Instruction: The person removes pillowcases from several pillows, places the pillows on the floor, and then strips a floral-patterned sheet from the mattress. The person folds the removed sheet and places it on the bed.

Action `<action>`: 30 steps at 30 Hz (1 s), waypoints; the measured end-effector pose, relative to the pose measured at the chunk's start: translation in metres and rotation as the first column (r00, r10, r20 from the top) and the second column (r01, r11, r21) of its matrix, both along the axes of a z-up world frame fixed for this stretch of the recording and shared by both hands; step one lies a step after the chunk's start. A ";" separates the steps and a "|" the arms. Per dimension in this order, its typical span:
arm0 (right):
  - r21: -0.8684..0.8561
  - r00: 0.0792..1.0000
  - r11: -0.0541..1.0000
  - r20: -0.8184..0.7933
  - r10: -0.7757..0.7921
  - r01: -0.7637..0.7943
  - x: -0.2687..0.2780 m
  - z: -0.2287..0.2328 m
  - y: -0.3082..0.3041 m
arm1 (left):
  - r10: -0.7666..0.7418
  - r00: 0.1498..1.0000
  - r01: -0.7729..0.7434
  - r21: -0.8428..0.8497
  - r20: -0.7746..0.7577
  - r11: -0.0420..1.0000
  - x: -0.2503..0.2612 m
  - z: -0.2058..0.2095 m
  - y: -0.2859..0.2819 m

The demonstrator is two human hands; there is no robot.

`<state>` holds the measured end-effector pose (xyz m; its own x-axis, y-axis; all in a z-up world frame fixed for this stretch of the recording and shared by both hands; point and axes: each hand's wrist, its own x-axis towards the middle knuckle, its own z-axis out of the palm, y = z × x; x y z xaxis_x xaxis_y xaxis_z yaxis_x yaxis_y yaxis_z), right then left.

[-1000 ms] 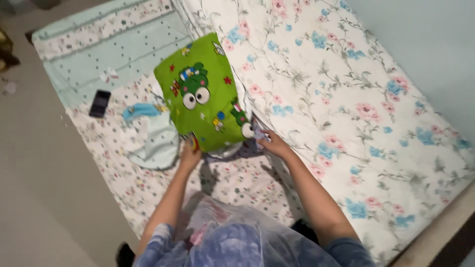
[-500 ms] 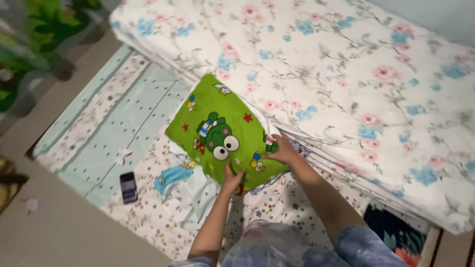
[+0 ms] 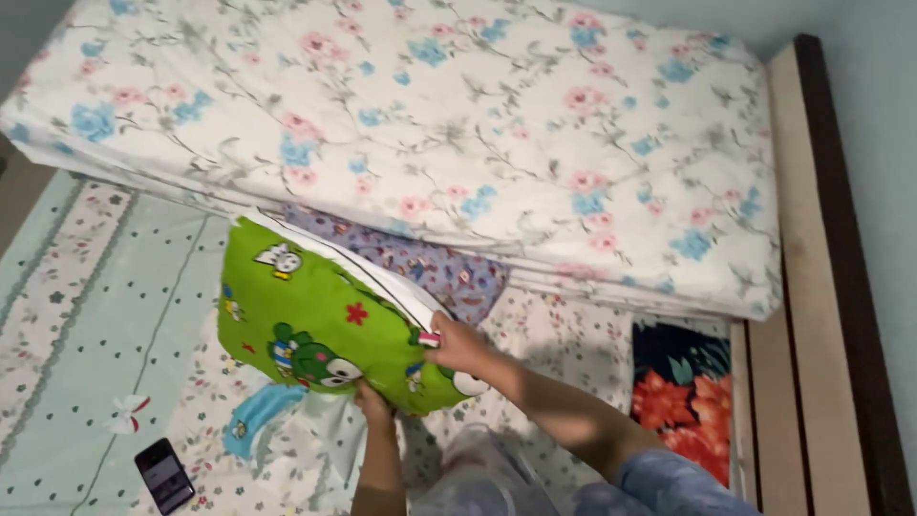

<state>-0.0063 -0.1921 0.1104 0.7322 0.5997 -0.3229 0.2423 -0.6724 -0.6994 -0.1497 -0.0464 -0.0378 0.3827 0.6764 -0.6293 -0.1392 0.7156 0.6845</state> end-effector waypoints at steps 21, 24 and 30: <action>0.349 0.653 0.568 -0.554 -0.515 0.745 -0.253 -0.135 -0.373 | -0.661 0.745 0.664 -0.205 0.094 0.719 -0.296 0.020 -0.143; 0.272 0.601 0.551 -0.528 -0.599 0.789 -0.264 -0.163 -0.417 | -0.772 0.627 0.754 -0.170 -0.104 0.635 -0.281 -0.006 -0.163; -0.162 -0.156 -0.049 -0.762 -0.629 0.986 -0.326 -0.210 -0.517 | -0.807 0.398 0.909 0.070 -0.437 0.410 -0.270 -0.052 -0.259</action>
<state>-0.3321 -0.7090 -0.1001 0.4559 -0.2393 -0.8572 -0.7455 0.4234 -0.5147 -0.4198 -0.3058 -0.0897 0.6899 0.2362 -0.6843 0.6795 0.1148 0.7246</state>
